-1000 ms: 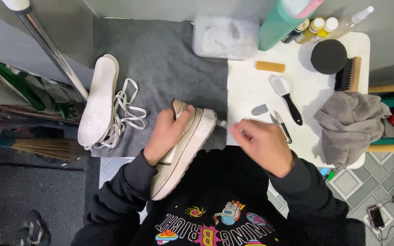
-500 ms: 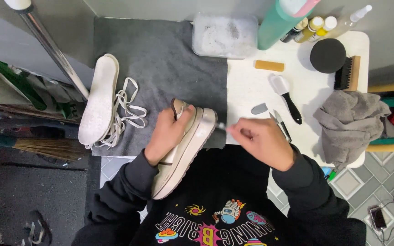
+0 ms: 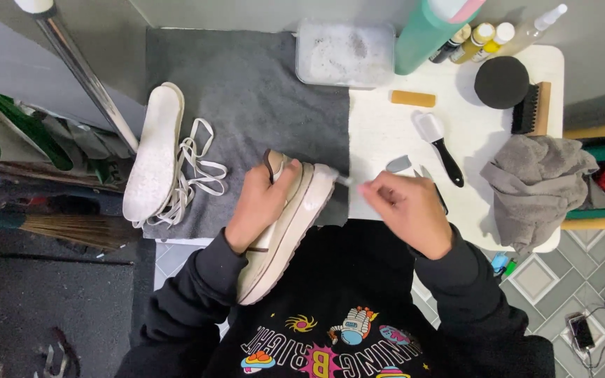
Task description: The person holds a white sneaker and uses a small metal tool to scrape and clean the rubber sole and sidewall. The person repeatedly dips the tool into a container of white paste and continues scraping the shoe's surface.
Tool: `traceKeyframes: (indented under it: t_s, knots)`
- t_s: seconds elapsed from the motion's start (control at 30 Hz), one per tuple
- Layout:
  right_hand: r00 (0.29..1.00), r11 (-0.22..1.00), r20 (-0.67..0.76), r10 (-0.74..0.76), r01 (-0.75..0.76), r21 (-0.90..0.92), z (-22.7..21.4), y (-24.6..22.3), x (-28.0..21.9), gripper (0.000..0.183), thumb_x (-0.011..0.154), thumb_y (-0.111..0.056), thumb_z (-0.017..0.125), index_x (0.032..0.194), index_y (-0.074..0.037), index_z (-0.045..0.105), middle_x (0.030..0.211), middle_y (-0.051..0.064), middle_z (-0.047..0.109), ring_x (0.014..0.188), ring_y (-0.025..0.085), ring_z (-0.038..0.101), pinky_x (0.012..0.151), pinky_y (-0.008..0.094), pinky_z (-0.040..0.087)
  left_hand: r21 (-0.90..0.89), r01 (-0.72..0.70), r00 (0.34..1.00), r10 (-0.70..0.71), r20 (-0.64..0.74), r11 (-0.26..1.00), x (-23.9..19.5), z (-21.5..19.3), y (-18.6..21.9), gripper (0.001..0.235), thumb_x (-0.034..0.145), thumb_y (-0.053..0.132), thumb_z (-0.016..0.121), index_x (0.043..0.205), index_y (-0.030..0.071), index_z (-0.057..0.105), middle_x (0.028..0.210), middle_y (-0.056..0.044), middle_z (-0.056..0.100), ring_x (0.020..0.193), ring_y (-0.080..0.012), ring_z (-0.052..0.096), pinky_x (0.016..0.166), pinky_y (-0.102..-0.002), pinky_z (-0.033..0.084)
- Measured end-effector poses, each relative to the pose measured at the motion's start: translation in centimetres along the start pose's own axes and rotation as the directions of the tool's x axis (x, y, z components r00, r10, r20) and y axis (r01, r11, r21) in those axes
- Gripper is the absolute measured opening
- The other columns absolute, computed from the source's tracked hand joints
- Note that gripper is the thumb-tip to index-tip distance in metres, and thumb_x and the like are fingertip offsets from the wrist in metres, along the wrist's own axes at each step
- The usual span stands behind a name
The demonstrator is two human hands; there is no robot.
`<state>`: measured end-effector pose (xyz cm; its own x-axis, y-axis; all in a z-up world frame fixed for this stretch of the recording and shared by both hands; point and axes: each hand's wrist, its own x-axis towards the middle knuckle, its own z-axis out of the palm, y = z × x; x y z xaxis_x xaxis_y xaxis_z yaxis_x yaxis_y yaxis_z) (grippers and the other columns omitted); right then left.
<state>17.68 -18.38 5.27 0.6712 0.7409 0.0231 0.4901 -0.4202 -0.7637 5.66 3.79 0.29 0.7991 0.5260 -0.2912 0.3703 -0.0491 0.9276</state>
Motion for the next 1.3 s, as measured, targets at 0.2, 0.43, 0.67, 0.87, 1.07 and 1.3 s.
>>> traceKeyframes:
  t_s: [0.2,0.43,0.67,0.87,1.07,1.3]
  knots:
    - [0.996,0.998,-0.075,0.047,-0.044,0.050,1.0,-0.6,-1.1,0.019,0.094,-0.006,0.071,0.076,-0.004,0.065,0.044,0.005,0.052,0.037,0.013,0.041,0.044,0.025,0.041,-0.037,-0.001,0.999,0.003,0.046,0.999,-0.5,-0.4,-0.5,0.050,0.104,0.033,0.058,0.058,0.013,0.054,0.043,-0.002,0.043,0.046,-0.0091,0.037,0.048,-0.026,0.036]
    - [0.971,0.992,-0.205,0.124,-0.125,0.010,3.2,-3.3,-3.6,0.022,0.093,-0.008,0.073,0.073,-0.005,0.066,0.042,0.004,0.054,0.036,0.014,0.045,0.043,0.024,0.043,-0.074,0.012,0.996,-0.005,0.091,0.997,-0.7,-1.2,0.1,0.048,0.099,0.035,0.061,0.059,0.009,0.054,0.047,-0.008,0.048,0.052,-0.0133,0.042,0.050,-0.032,0.039]
    - [0.901,0.963,-0.374,0.222,-0.264,-0.062,6.4,-5.0,-5.0,0.024,0.095,-0.015,0.074,0.074,-0.005,0.066,0.046,0.010,0.057,0.041,0.021,0.054,0.047,0.030,0.046,-0.027,-0.110,0.990,0.112,0.084,0.994,-1.1,-1.1,0.6,0.049,0.103,0.032,0.058,0.062,0.005,0.055,0.050,-0.013,0.052,0.056,-0.0160,0.048,0.057,-0.034,0.045]
    - [0.876,0.924,-0.387,0.286,-0.359,-0.130,6.7,-7.2,-6.7,0.026,0.095,-0.022,0.073,0.076,-0.006,0.066,0.059,0.014,0.067,0.053,0.030,0.068,0.051,0.035,0.054,0.030,-0.201,0.979,0.199,0.051,0.979,-1.2,-0.6,-0.8,0.051,0.106,0.030,0.056,0.062,0.006,0.052,0.051,-0.013,0.050,0.060,-0.0186,0.052,0.063,-0.036,0.048]
    - [0.903,0.921,-0.373,0.215,-0.315,-0.231,6.7,-5.7,-5.4,0.027,0.099,-0.026,0.068,0.079,-0.008,0.066,0.057,0.013,0.063,0.053,0.031,0.068,0.050,0.038,0.055,0.170,-0.223,0.971,0.233,-0.044,0.960,-2.8,0.8,0.2,0.050,0.104,0.031,0.057,0.061,0.006,0.051,0.053,-0.015,0.049,0.063,-0.0279,0.055,0.064,-0.041,0.049]
    - [0.934,0.940,-0.320,0.156,-0.241,-0.244,5.3,-3.8,-7.1,0.028,0.101,-0.027,0.065,0.081,-0.008,0.064,0.058,0.014,0.064,0.056,0.033,0.070,0.051,0.040,0.056,0.306,-0.254,0.936,0.313,-0.163,0.917,-3.8,2.8,0.5,0.047,0.104,0.031,0.058,0.065,0.004,0.054,0.058,-0.020,0.049,0.071,-0.0415,0.058,0.064,-0.046,0.047]
